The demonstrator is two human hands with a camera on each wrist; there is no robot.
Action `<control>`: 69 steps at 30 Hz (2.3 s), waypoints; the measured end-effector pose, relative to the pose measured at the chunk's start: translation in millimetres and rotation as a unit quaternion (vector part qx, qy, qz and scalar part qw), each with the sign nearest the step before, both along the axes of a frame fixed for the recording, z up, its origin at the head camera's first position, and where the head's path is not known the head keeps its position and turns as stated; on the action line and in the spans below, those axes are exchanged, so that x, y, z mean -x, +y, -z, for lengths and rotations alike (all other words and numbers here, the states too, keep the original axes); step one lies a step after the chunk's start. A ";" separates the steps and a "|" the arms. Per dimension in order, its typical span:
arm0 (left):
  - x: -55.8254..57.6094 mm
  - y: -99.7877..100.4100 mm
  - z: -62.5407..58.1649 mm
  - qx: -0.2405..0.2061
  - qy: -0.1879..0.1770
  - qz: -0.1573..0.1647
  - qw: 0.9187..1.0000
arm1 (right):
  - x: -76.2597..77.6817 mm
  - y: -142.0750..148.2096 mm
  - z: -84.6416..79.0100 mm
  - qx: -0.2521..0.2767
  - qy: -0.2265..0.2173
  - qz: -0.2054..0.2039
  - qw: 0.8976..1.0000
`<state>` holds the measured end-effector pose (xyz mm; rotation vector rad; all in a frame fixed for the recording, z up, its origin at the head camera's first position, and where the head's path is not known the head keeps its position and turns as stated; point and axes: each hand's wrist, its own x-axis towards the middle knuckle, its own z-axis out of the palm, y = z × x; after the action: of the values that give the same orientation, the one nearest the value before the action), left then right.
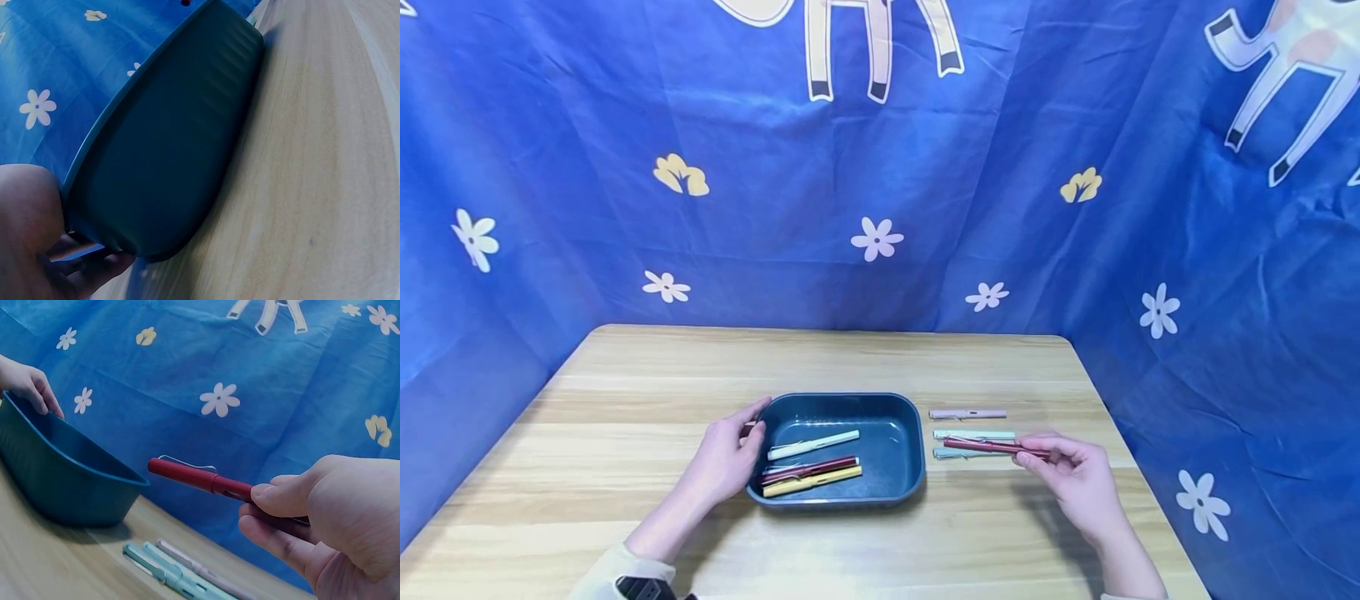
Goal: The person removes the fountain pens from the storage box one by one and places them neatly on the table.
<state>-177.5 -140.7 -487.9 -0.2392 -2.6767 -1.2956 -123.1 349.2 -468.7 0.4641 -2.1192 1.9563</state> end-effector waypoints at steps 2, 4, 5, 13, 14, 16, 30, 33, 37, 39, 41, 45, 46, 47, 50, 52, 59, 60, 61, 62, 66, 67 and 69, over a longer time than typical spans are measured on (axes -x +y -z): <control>0.3 -0.2 -0.2 -0.001 0.002 0.001 1.000 | -1.7 1.7 3.1 0.008 -0.004 -0.002 1.000; 0.4 -0.3 -0.5 -0.001 0.003 0.001 1.000 | -3.0 2.9 6.1 0.003 -0.009 0.002 1.000; 0.4 -0.4 -0.7 -0.001 0.003 0.001 1.000 | -3.5 3.5 7.7 0.000 -0.013 0.004 1.000; -0.4 -1.1 -1.6 0.001 -0.003 -0.001 1.000 | -3.2 7.5 26.7 -0.030 -0.057 0.009 0.998; -0.4 -1.1 -1.7 0.001 -0.004 -0.001 1.000 | -2.9 7.3 29.2 -0.033 -0.063 0.009 0.997; -0.6 -1.1 -1.9 0.002 -0.005 -0.001 1.000 | -1.7 6.3 34.1 -0.043 -0.070 0.011 0.997; 0.7 -1.0 -0.7 0.001 -0.003 0.004 1.000 | 7.6 -4.2 46.1 -0.099 -0.080 0.017 0.992; 0.3 -1.1 -0.9 0.002 -0.003 0.003 1.000 | 9.5 -5.2 47.0 -0.123 -0.072 0.020 0.990; -0.5 -1.0 -2.0 0.003 -0.005 0.002 1.000 | 11.9 -5.8 49.9 -0.177 -0.034 0.026 0.983; -0.8 -0.9 -2.4 0.003 -0.006 0.003 1.000 | 12.5 -6.3 51.5 -0.204 -0.008 0.026 0.979; -0.9 -0.7 -2.7 0.003 -0.007 0.003 1.000 | 12.9 -6.9 53.5 -0.221 0.016 0.024 0.975; -0.9 -0.6 -2.7 0.002 -0.010 0.002 1.000 | 14.4 -7.3 57.3 -0.240 0.047 0.025 0.969; -0.9 -0.6 -2.6 0.003 -0.010 0.002 1.000 | 14.9 -7.3 58.0 -0.242 0.050 0.025 0.969; -0.9 -0.7 -2.6 0.003 -0.010 0.002 1.000 | 15.5 -7.0 59.0 -0.246 0.055 0.027 0.967; -1.1 -0.8 -2.5 0.004 -0.010 0.001 1.000 | 17.3 -5.7 61.0 -0.260 0.066 0.031 0.963; -1.0 -0.7 -2.3 0.005 -0.010 0.000 1.000 | 18.4 -4.1 62.3 -0.269 0.069 0.033 0.960; -1.1 -0.4 -2.5 0.005 -0.013 -0.001 1.000 | 21.5 1.8 65.2 -0.301 0.079 0.038 0.950; -1.2 -0.3 -2.6 0.005 -0.013 -0.002 1.000 | 21.8 1.9 65.5 -0.304 0.082 0.040 0.948; -1.2 -0.2 -2.7 0.005 -0.013 -0.002 1.000 | 22.1 1.8 65.9 -0.307 0.086 0.042 0.947; -1.1 -0.2 -2.7 0.006 -0.014 -0.002 1.000 | 22.4 1.7 66.3 -0.310 0.090 0.044 0.946; -0.6 -0.1 -2.5 0.005 -0.014 -0.003 1.000 | 23.4 0.8 67.9 -0.318 0.115 0.046 0.940; -0.5 -0.1 -2.5 0.004 -0.014 -0.003 1.000 | 23.6 0.7 68.3 -0.319 0.120 0.046 0.939; -0.3 -0.1 -2.4 0.003 -0.014 -0.002 1.000 | 24.0 0.4 68.9 -0.321 0.128 0.044 0.937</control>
<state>-177.2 -140.9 -485.4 -0.2184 -2.7038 -1.2987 -147.1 349.6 -537.6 0.6719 -2.5011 1.0417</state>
